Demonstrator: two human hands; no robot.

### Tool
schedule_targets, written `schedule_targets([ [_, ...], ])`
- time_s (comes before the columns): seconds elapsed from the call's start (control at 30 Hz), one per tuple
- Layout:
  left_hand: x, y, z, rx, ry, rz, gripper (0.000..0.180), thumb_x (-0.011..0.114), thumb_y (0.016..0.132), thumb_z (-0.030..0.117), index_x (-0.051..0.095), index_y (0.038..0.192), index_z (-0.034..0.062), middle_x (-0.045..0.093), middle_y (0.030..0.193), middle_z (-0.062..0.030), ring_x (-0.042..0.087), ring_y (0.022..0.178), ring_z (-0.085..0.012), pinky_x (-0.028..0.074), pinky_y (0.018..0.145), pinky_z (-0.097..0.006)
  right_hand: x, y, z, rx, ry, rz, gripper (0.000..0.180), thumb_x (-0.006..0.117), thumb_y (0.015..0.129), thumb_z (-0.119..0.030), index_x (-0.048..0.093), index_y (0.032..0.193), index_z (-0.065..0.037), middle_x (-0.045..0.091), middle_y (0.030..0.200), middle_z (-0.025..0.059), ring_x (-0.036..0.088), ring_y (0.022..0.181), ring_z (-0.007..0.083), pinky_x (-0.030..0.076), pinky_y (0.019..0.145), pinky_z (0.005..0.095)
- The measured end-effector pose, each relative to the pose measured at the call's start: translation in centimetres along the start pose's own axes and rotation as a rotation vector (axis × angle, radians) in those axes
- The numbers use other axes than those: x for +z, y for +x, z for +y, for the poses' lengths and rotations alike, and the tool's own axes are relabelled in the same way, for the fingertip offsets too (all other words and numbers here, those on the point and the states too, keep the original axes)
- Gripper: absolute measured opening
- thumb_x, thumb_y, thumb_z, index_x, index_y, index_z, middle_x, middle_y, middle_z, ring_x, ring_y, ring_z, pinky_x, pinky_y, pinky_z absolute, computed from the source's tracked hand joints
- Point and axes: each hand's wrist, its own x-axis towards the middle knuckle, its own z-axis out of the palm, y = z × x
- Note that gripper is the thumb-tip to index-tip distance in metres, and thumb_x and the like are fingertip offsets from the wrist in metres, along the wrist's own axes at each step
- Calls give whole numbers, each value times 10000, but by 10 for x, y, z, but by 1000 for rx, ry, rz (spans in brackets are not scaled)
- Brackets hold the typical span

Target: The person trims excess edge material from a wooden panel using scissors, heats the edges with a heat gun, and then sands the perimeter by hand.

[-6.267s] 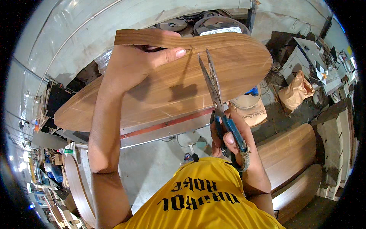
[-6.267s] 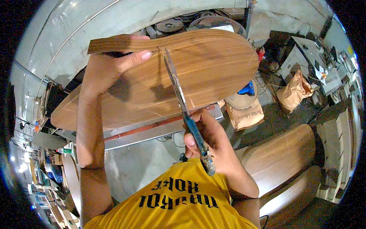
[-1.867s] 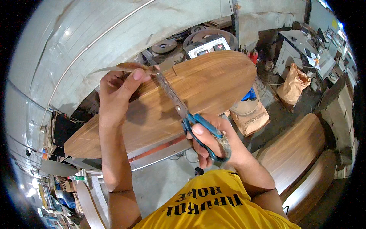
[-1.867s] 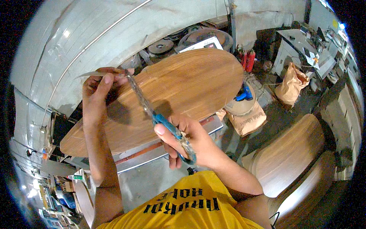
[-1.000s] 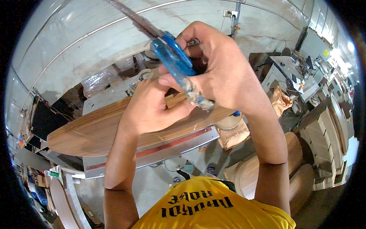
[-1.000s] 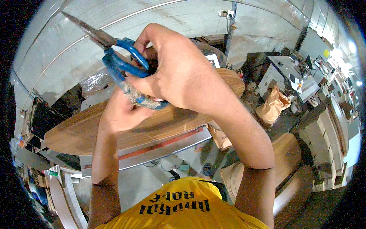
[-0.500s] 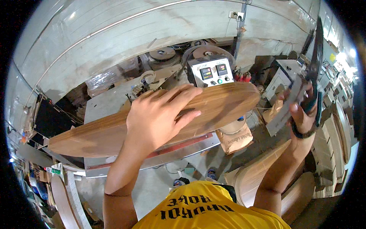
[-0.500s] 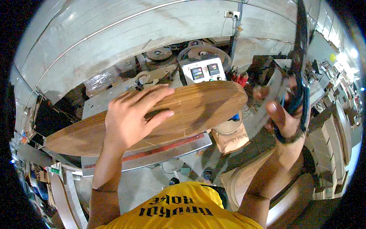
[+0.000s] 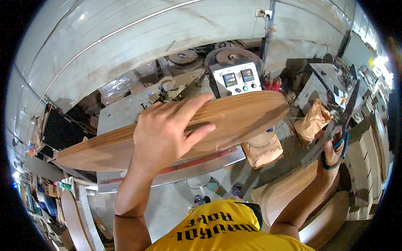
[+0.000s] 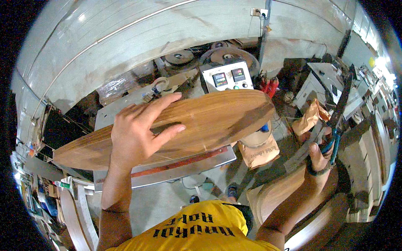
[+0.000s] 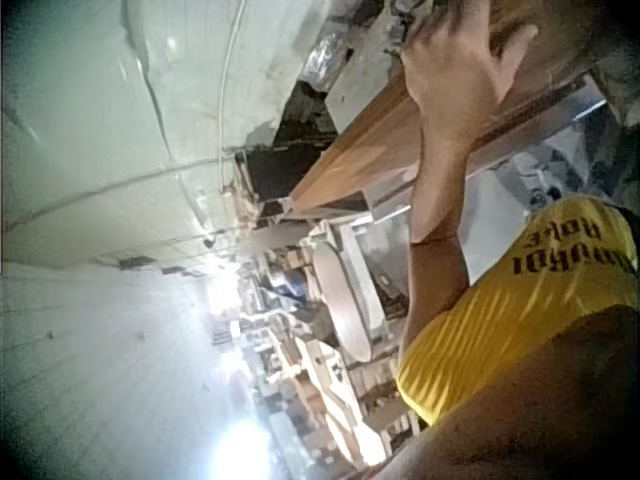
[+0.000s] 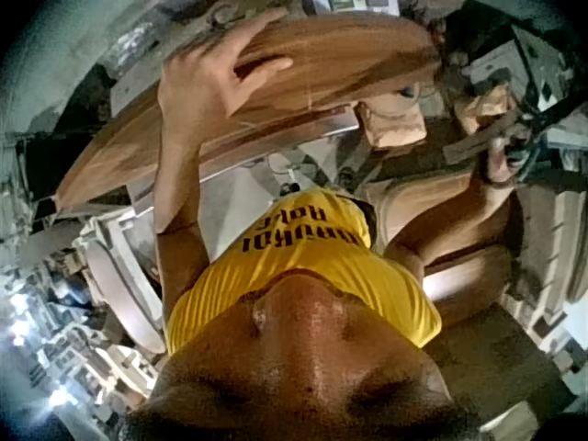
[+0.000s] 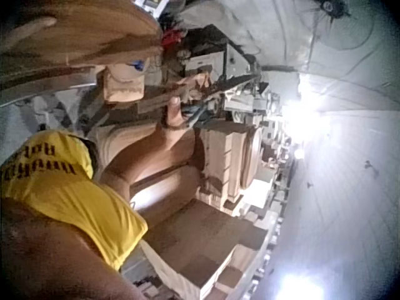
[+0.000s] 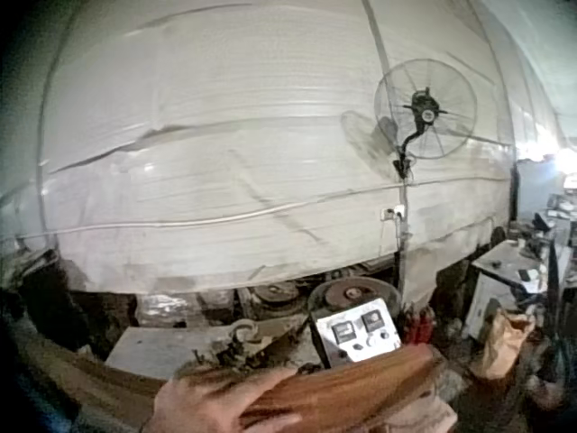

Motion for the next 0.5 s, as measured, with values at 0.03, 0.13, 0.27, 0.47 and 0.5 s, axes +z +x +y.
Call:
schedule_targets([
  [0.03,1,2,0,-27,-37,-2,491,848,827,344,726,1254,135,768,1133,-115,755,936,-303,585,821,-403,2,-4,1,-36,9,27,648,834,828,-410,565,1308,-68,668,1028,51,634,903,181,520,774,336],
  [0.13,2,8,-2,-124,-192,-3,444,838,861,214,722,1272,89,770,1158,-128,748,1024,-229,570,882,-370,15,-22,4,140,8,167,586,868,799,-359,606,1234,-65,655,1001,8,605,852,122,487,737,291],
  [0.27,8,21,-21,-199,-355,-4,414,836,875,226,728,1222,29,780,1063,-150,741,937,-205,565,826,-328,39,-43,10,351,-219,305,367,863,851,-231,644,1091,-61,650,874,-34,578,725,75,456,626,227],
  [0.47,27,53,-22,-293,-211,-77,372,802,914,212,725,1212,3,757,1027,-113,697,965,-176,542,889,-314,9,-61,123,612,-196,352,430,914,808,-255,618,1026,-31,627,819,4,574,662,90,481,593,252],
  [0.5,26,54,-31,-326,-231,-89,380,792,925,220,717,1226,0,754,1055,-117,693,985,-185,536,909,-322,-3,-63,160,629,-183,354,454,922,798,-258,614,1028,-18,642,829,15,583,651,94,489,592,253],
])
